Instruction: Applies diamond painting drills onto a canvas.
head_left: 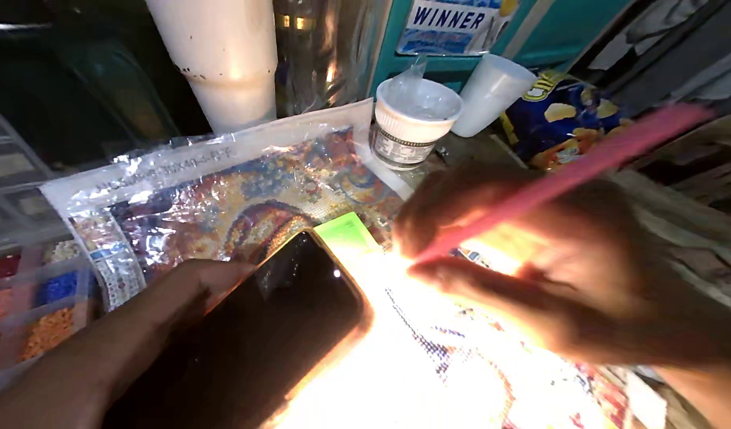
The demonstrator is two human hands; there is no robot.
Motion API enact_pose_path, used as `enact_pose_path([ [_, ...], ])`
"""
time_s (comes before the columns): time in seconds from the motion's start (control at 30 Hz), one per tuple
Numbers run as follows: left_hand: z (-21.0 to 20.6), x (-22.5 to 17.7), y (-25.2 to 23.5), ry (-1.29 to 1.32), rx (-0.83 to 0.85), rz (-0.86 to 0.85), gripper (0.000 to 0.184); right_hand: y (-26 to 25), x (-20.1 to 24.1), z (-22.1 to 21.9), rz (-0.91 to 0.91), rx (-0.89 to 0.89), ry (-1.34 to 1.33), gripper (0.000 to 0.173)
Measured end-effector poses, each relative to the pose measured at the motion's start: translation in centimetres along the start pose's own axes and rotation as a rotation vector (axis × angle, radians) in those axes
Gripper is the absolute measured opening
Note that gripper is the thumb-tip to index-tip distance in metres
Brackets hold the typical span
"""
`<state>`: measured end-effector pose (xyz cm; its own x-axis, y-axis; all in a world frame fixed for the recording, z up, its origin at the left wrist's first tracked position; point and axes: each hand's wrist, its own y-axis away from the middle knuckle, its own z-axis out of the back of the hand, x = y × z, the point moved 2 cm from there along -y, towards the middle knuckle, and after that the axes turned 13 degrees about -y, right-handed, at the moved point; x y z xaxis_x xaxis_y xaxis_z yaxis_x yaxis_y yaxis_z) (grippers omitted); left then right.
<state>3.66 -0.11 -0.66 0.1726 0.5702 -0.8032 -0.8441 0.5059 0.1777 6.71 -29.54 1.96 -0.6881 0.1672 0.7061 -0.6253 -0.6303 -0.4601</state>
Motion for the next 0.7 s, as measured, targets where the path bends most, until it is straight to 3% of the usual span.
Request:
enact_pose_path([
  [0.17, -0.4, -1.4, -0.7, 0.045, -0.101, 0.002, 0.063, -2.1, -2.6, -0.3, -0.055, 0.025, 0.027, 0.011],
  [0.3, 0.1, 1.0, -0.8, 0.064, -0.001, -0.102, 0.079, -3.1, -4.1, -0.5, -0.012, 0.041, -0.039, 0.010],
  [0.7, 0.4, 1.4, -0.5, 0.069, -0.032, -0.076, 0.077, -3.7, -5.4, -1.9, -0.002, 0.040, -0.073, 0.011],
])
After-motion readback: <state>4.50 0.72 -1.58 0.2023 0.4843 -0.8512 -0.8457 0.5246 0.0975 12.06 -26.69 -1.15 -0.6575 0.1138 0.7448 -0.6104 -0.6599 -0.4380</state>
